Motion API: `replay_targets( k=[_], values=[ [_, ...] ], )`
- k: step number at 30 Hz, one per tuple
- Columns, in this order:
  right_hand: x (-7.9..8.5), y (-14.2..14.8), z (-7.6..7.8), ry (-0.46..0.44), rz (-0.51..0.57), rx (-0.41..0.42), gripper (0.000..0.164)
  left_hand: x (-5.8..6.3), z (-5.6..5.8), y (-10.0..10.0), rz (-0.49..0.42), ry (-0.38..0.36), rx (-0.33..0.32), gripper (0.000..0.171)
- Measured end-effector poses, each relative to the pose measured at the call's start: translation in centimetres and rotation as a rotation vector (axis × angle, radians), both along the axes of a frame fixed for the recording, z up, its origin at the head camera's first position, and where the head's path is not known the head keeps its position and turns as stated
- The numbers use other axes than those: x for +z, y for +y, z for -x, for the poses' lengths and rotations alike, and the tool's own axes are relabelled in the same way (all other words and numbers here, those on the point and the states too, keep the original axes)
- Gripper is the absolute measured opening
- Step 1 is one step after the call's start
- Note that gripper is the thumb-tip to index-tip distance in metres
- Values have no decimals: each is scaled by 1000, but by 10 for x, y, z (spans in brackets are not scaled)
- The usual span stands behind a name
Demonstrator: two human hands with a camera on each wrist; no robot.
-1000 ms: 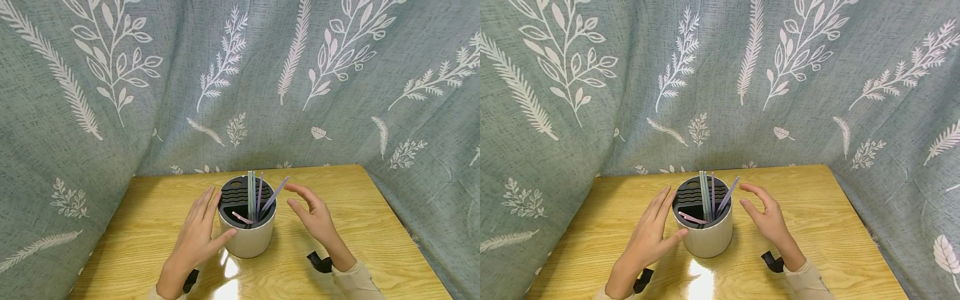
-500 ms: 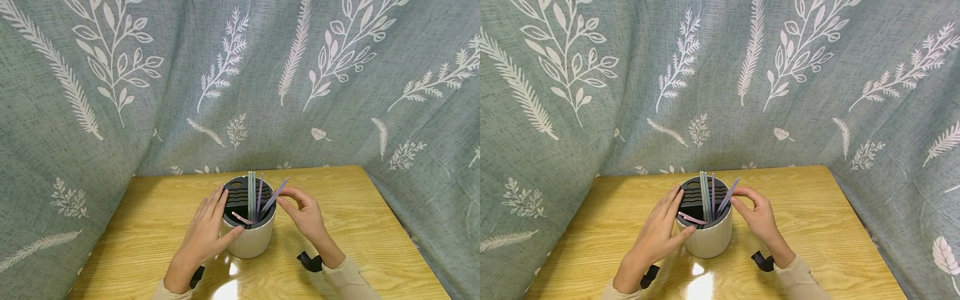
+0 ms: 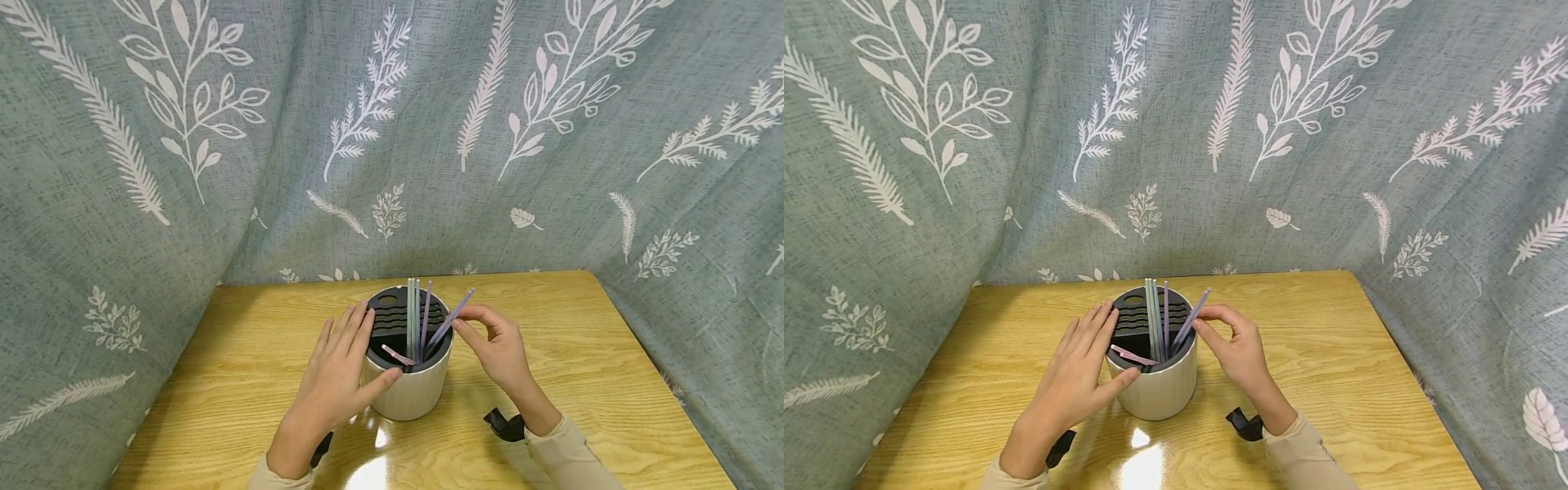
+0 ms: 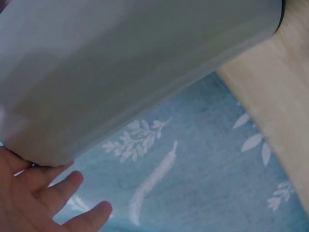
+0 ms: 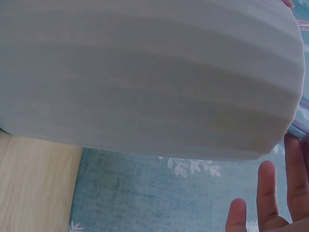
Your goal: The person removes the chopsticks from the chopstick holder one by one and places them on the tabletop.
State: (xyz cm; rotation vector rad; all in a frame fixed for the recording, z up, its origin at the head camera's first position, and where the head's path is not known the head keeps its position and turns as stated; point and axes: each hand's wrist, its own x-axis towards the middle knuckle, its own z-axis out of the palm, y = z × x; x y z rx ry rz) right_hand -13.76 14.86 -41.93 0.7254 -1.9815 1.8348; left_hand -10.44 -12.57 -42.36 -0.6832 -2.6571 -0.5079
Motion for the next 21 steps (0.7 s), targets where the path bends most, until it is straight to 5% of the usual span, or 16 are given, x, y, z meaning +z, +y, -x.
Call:
replay_targets(
  k=[8,21],
  values=[
    [17,2,1,37,24,0,17,5,0,-1,71,40,7,95],
    [67,23,0,227,130,-13,19,7,-2,0,90,20,18,95]
  ],
)
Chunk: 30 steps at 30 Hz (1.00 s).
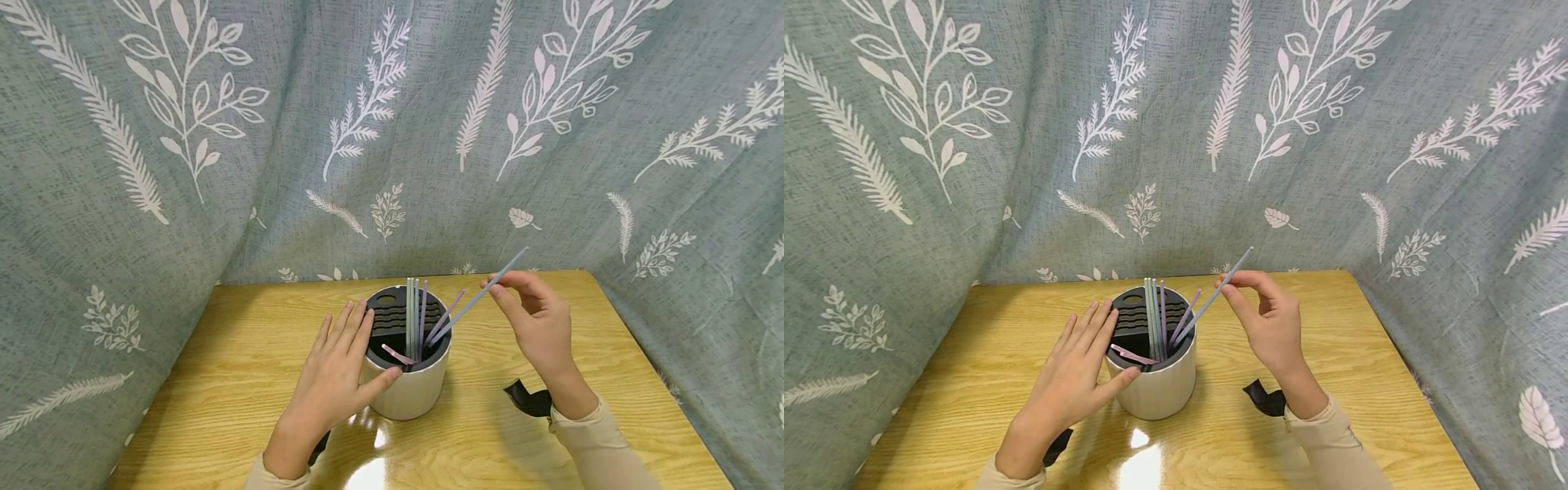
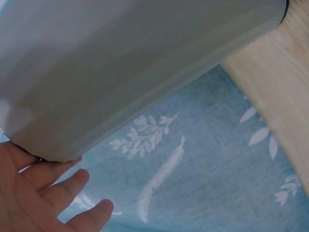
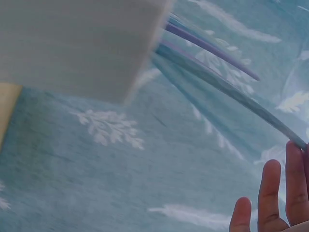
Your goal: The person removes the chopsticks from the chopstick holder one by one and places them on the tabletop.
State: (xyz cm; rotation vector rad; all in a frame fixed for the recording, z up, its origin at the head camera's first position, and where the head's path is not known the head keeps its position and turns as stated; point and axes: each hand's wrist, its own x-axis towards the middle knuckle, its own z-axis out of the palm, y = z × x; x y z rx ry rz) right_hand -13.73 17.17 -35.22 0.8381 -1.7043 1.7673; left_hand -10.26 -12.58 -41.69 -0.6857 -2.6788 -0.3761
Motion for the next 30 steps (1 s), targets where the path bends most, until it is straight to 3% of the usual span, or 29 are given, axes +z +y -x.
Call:
replay_targets(
  k=[4,9,11,14,17,22,26,30],
  values=[
    [15,9,-3,9,61,15,15,0,0,0,-5,-13,0,95],
    [31,22,-9,13,232,45,13,0,0,1,-15,-32,0,95],
    [34,28,-9,10,290,62,14,0,0,1,-18,-33,1,95],
    [32,36,-8,-35,286,55,13,0,-1,1,-21,-30,4,95],
    [16,44,-3,-139,161,-39,13,-1,-1,0,-29,-26,2,95],
    [-31,54,13,-383,-101,-143,17,-1,-1,0,-37,-26,-8,94],
    [-71,59,30,-525,-249,-94,23,-2,-1,0,-43,-27,-10,94],
    [-102,61,45,-634,-330,-35,26,-3,0,0,-49,-20,-9,94]
  ],
)
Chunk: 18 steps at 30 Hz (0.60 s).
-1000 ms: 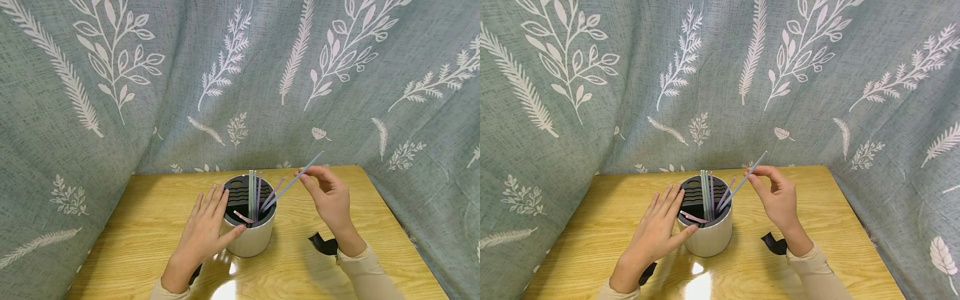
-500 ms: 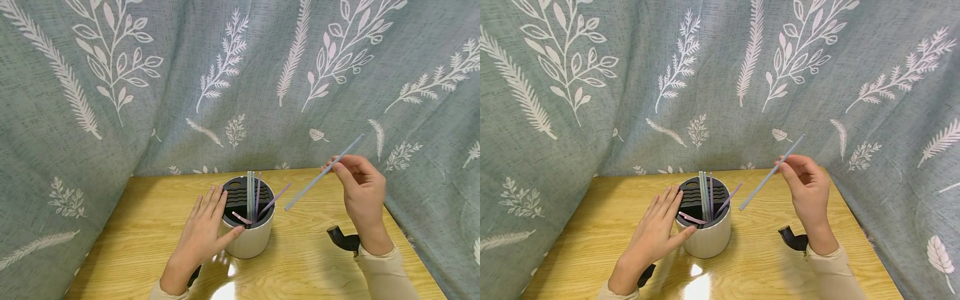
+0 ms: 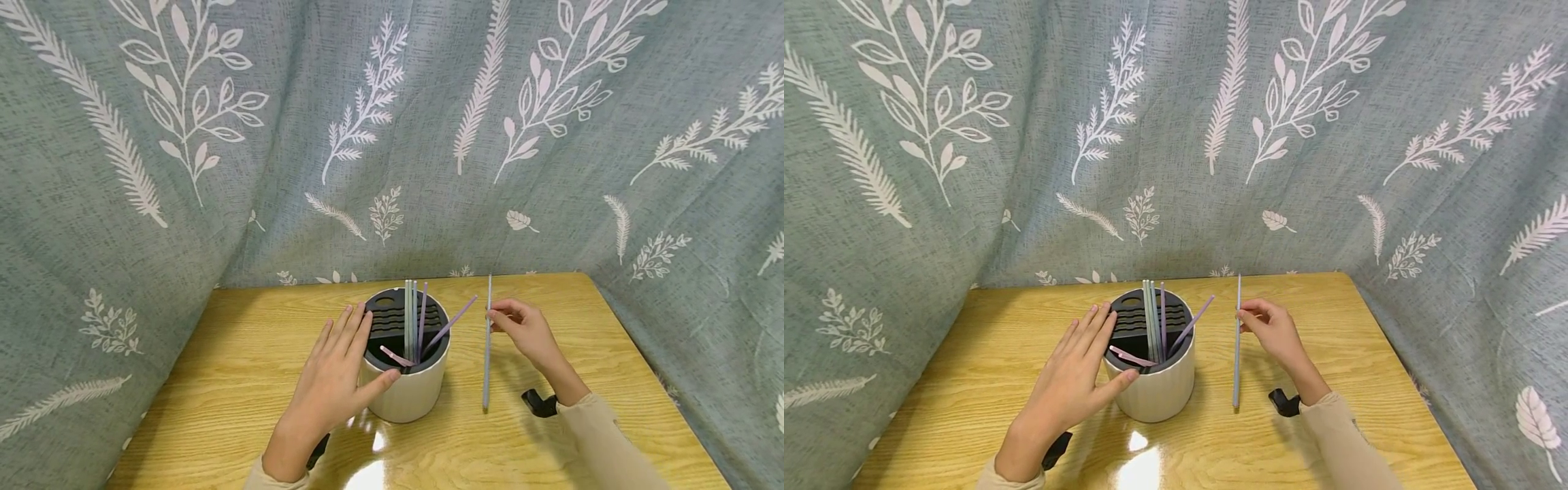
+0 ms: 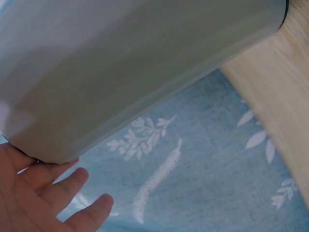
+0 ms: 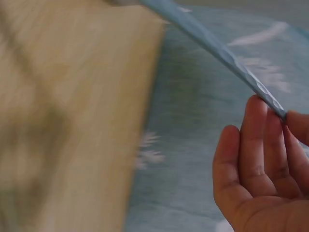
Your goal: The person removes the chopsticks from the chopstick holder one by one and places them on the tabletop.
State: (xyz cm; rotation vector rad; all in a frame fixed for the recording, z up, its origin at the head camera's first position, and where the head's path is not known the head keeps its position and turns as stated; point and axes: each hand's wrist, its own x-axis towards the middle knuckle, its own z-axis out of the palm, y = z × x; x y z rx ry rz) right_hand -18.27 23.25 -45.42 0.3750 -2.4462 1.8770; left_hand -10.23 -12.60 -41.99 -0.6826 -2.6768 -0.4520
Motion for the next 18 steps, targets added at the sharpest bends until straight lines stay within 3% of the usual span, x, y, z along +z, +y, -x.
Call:
replay_targets(
  k=[5,12,18],
  values=[
    [-26,-2,17,-126,-40,37,28,0,0,0,-7,-5,3,94],
    [-54,-4,37,-240,-118,14,31,0,-1,0,-12,-27,7,94],
    [-61,-5,39,-299,-114,-16,29,1,-2,-1,-8,-33,4,94]
  ],
)
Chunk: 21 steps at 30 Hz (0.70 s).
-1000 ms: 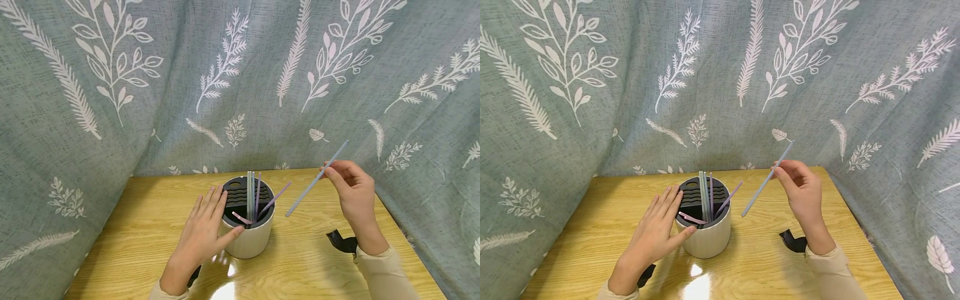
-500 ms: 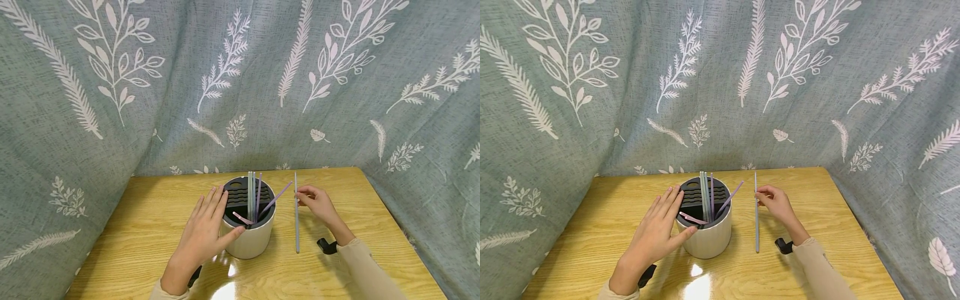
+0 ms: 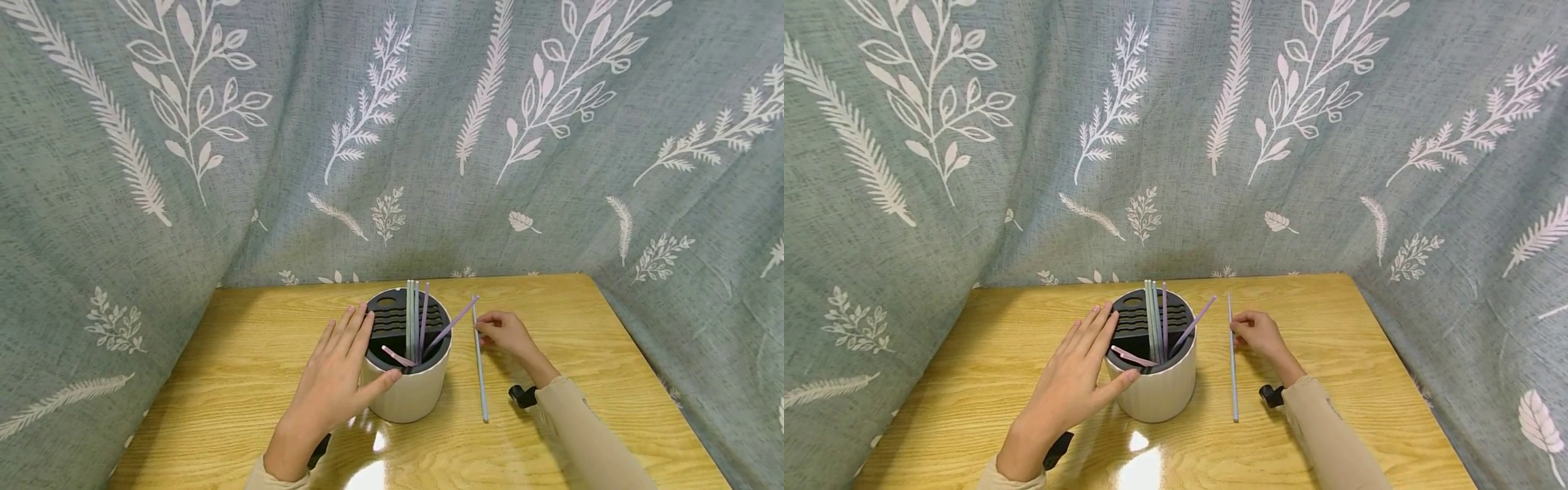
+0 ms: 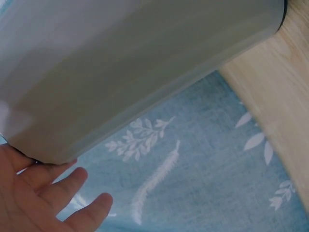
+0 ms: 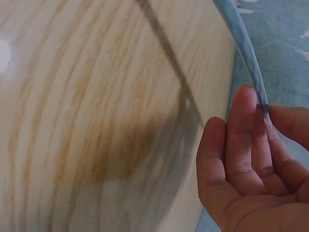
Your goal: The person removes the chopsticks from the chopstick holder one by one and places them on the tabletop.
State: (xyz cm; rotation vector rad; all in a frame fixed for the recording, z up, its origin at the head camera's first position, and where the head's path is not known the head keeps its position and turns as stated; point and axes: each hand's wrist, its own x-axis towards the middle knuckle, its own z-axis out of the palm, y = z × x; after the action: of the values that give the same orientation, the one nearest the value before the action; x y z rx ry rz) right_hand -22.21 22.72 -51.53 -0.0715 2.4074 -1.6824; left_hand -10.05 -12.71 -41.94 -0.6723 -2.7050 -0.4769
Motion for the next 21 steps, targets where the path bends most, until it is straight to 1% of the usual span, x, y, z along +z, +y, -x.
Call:
replay_targets(
  k=[3,6,8,10,13,17,21],
  values=[
    [2,1,-2,8,-19,-19,28,0,0,0,3,0,0,94],
    [7,3,-7,51,-28,-34,29,0,0,0,5,-1,-1,94],
    [13,2,-12,86,-4,-40,30,0,0,0,5,-3,-2,94],
    [22,0,-18,130,38,-39,30,0,0,0,3,-4,-3,94],
    [39,-7,-30,217,102,-32,30,0,0,0,-3,-8,-1,94],
    [63,-18,-47,333,179,-18,28,0,0,0,-8,-12,2,95],
    [83,-27,-61,419,265,-1,24,-1,0,0,-9,-14,2,95]
  ],
)
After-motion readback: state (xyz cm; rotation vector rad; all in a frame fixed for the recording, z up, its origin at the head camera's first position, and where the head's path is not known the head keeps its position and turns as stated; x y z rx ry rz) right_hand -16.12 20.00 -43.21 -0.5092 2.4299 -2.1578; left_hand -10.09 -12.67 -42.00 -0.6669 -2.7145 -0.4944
